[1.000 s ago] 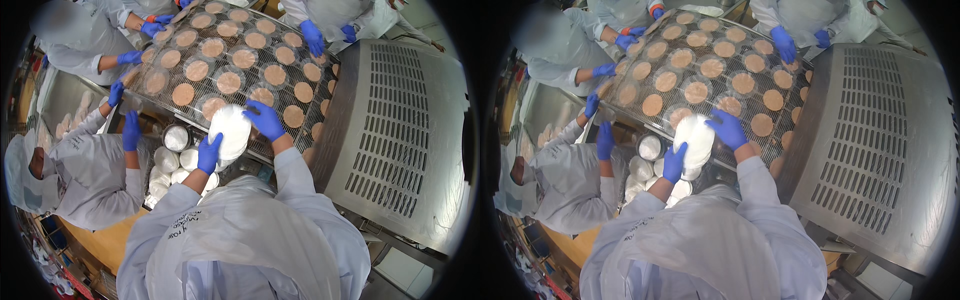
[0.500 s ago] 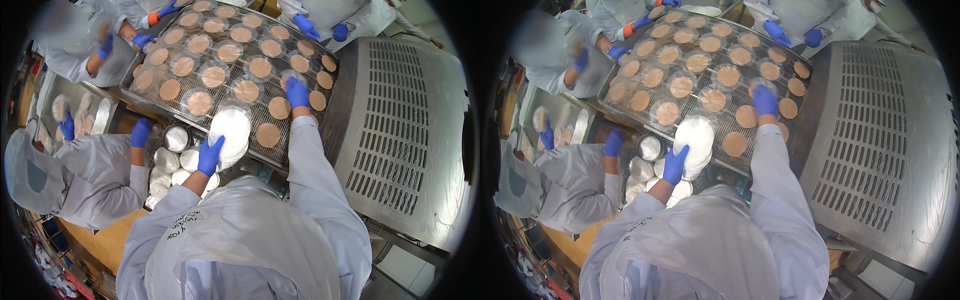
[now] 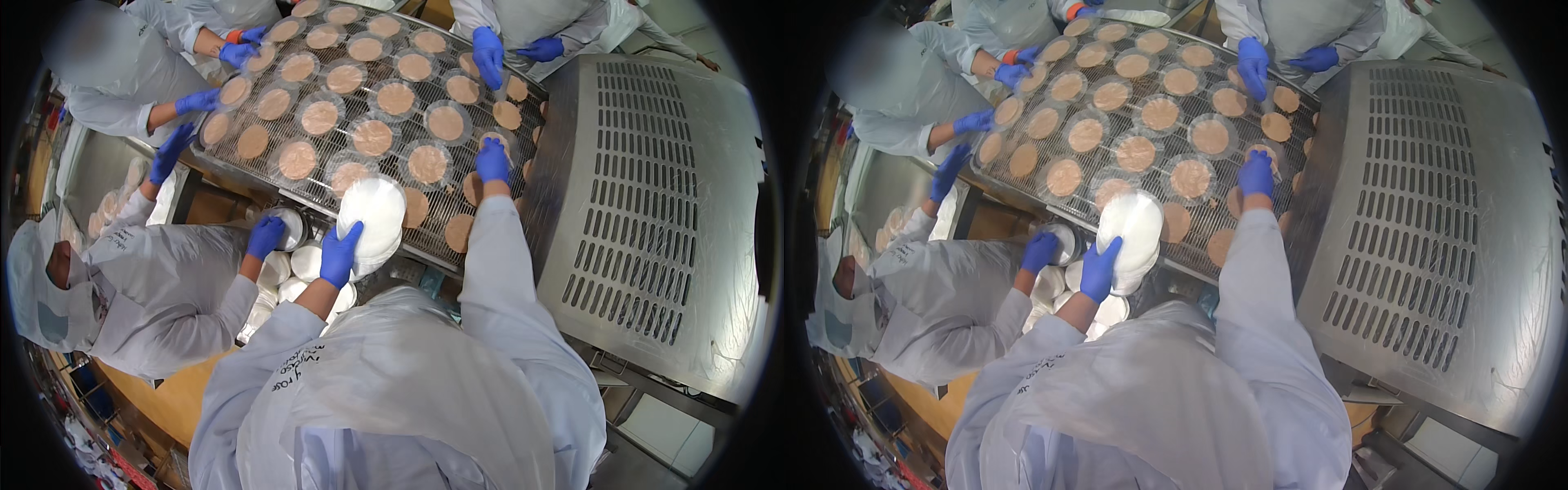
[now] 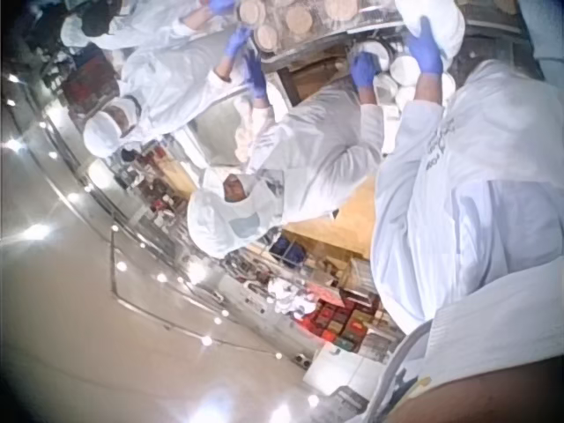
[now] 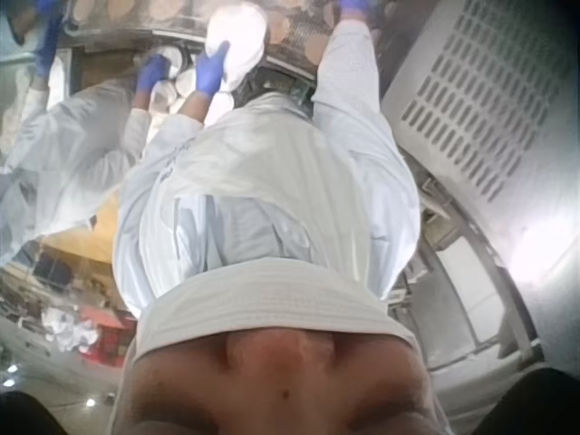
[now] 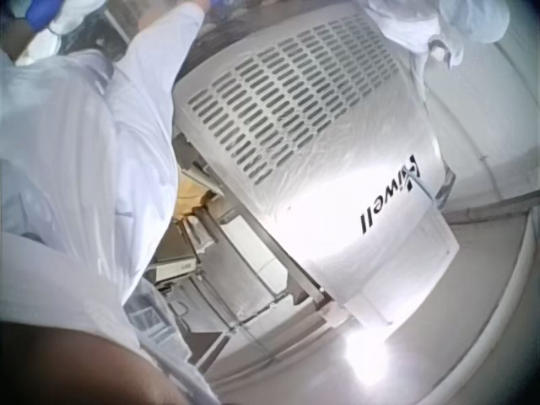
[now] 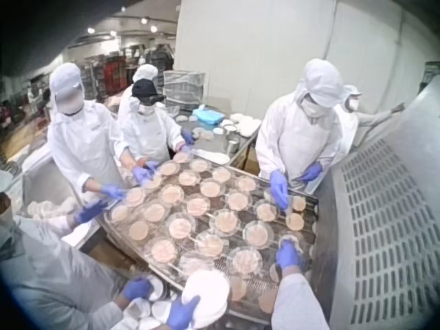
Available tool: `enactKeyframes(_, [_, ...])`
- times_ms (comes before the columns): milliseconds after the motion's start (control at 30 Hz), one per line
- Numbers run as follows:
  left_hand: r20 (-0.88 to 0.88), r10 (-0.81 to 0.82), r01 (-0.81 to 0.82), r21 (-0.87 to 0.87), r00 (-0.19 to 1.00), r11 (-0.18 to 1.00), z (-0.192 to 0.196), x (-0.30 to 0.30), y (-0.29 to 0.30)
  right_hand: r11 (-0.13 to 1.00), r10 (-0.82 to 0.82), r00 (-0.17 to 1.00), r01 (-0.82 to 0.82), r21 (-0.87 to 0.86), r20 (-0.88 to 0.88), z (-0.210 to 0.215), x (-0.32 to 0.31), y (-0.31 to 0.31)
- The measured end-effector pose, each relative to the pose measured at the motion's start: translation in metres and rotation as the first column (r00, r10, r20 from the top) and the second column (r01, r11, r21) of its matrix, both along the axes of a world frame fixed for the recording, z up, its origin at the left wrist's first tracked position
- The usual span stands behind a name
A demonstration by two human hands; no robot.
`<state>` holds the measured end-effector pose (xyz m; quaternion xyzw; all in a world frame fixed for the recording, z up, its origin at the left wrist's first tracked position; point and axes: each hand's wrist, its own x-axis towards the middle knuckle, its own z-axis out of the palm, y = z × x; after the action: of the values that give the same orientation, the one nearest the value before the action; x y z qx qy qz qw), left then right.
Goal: The person places white circular discs onto brown circular items arranged on a metal rack. They repeatedly pick up discs and position them on top of the brown items, working alongside other staff in a food preparation area.
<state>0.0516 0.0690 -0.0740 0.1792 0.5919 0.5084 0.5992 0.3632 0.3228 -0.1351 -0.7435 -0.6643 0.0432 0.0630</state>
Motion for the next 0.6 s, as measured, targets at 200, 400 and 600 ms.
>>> enactKeyframes(200, [0.096,0.052,-0.051,-0.012,0.994,0.999,-0.008,-0.011,0.002,0.857,0.464,0.84,-0.345,0.384,-0.28,-0.017,-0.131,0.02])
enactKeyframes(400, [0.015,0.093,-0.093,-0.014,0.996,0.996,0.002,-0.008,0.001,0.953,0.302,0.952,-0.302,-0.006,-0.055,0.075,-0.103,-0.066])
enactKeyframes(600, [0.041,0.016,-0.015,-0.012,0.999,1.0,0.001,0.006,-0.004,0.908,0.282,0.669,-0.417,-0.033,-0.687,0.095,-0.125,-0.162])
